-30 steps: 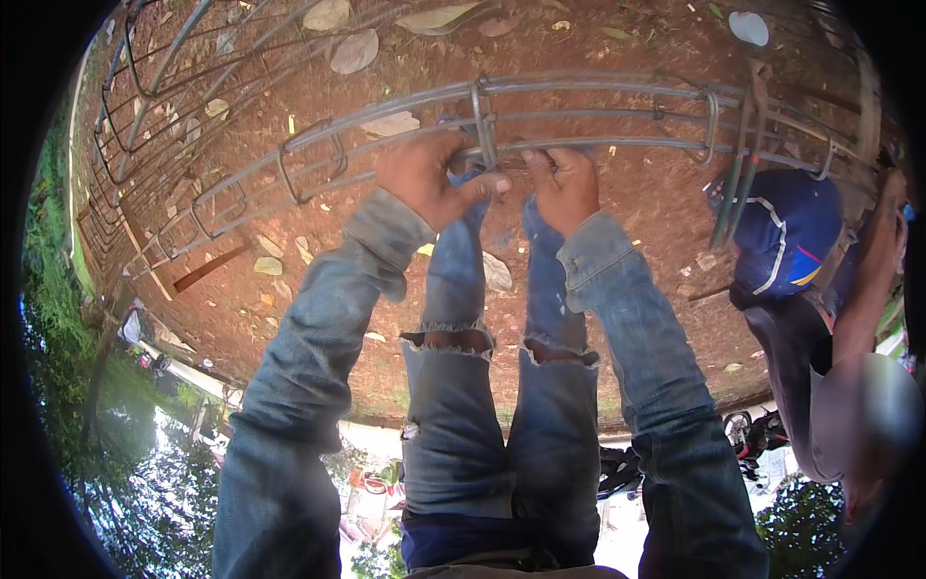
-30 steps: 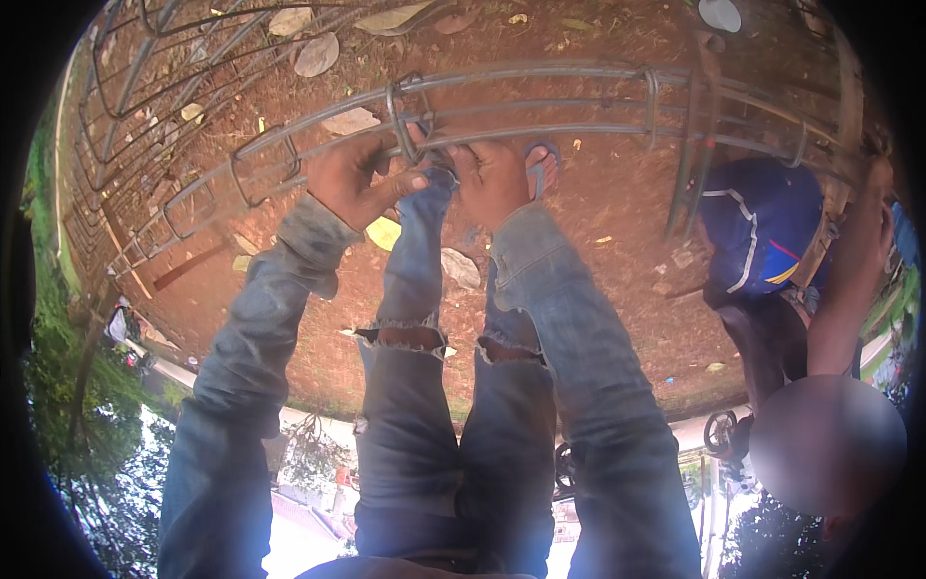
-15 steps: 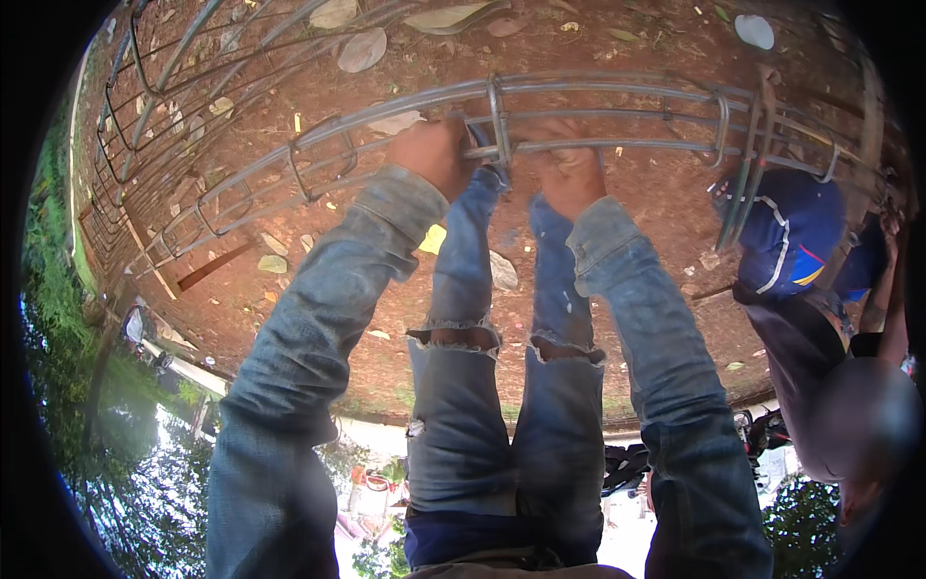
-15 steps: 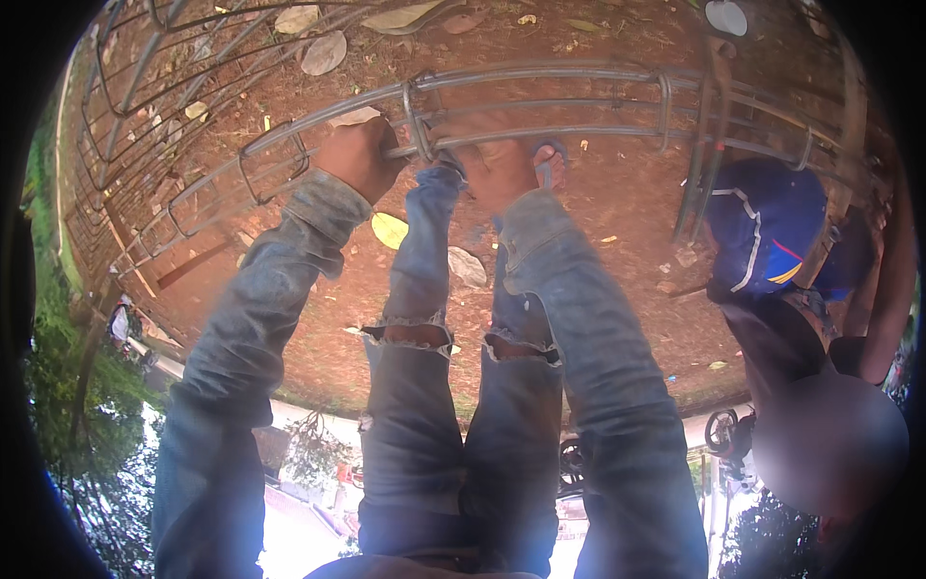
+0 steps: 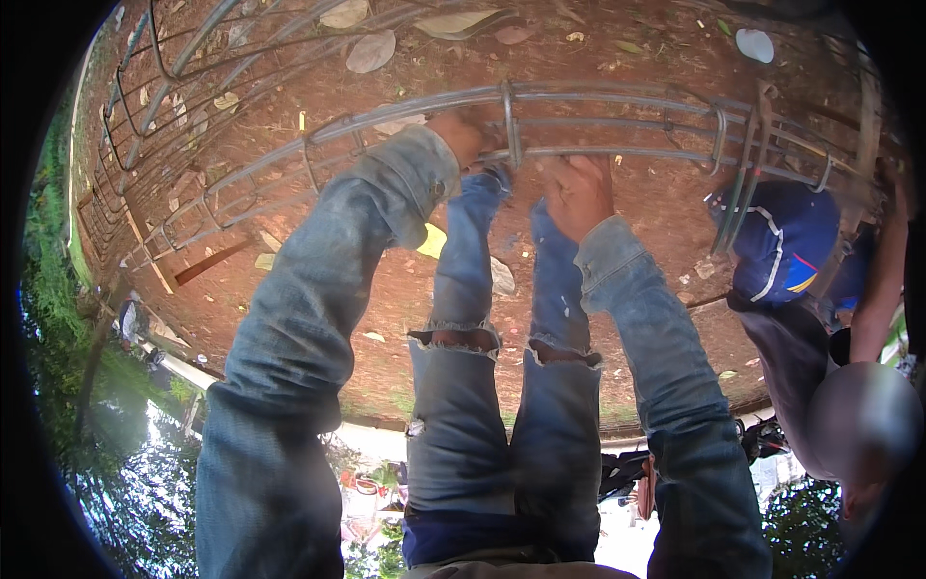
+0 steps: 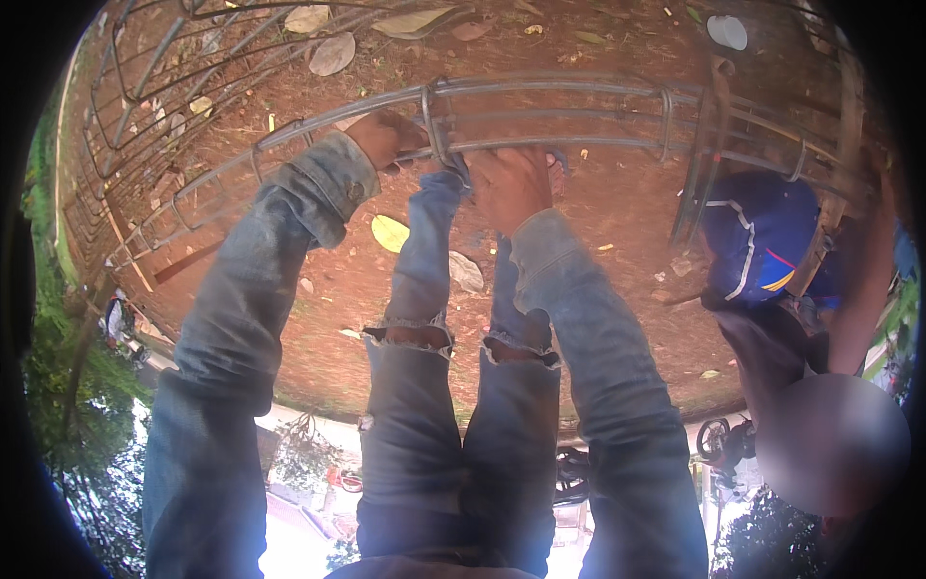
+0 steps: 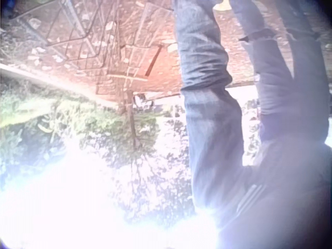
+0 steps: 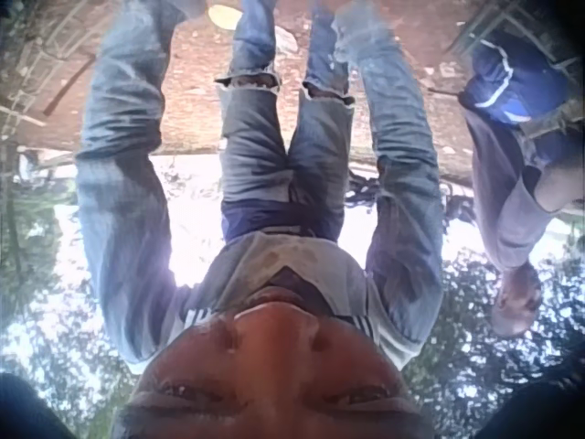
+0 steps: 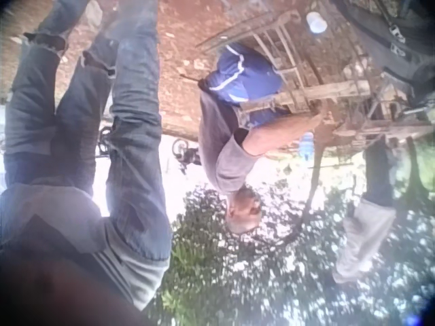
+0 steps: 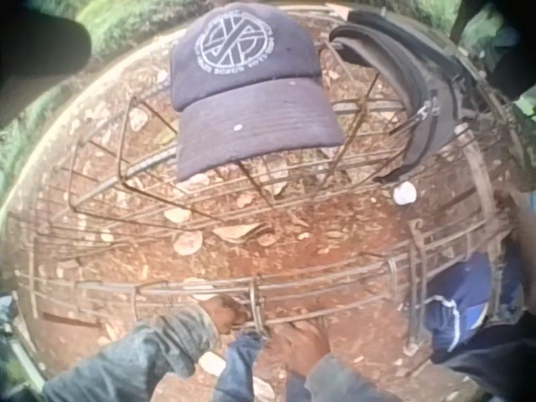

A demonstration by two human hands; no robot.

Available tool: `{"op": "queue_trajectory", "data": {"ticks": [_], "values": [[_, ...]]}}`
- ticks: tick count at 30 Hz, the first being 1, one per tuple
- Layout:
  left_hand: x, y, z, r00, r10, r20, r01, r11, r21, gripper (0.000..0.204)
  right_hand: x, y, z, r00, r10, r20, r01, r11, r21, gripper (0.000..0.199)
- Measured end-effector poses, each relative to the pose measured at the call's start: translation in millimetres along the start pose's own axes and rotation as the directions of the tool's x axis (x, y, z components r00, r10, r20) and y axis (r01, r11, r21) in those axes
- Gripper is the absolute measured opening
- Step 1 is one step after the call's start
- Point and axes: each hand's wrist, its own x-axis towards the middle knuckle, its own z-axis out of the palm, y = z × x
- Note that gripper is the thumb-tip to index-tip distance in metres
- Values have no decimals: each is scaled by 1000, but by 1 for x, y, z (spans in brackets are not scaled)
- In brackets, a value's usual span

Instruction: The person uses pliers to bend and secure metal rods into a rectangular frame on the ground. They repeatedly adjust the joints and tighten connections while another person works nearby with a wooden plank.

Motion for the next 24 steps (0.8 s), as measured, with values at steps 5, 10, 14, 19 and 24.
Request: {"op": "queue_trajectory", "data": {"ticks": [5, 10, 14, 19, 24], "values": [[17, -25, 21, 978, 51, -202, -30, 994, 106, 27, 13, -15, -14, 968, 55, 245, -113, 967, 229, 17], [-11, -10, 47, 871, 149, -468, -100, 987, 127, 25, 4, -27, -24, 961, 185, 205, -219, 964, 153, 18], [-18, -26, 62, 747, 252, -615, -309, 951, 14, 20, -16, -31, -12, 838, 480, 260, -544, 692, 475, 17], [-29, -28, 68, 585, 451, -674, -535, 839, 97, 14, -28, -22, -13, 735, 562, 379, -631, 363, 686, 19], [-33, -39, 82, 355, 636, -685, -552, 734, 396, 21, -42, -32, 1, 706, 645, 293, -567, 266, 779, 23]]}}
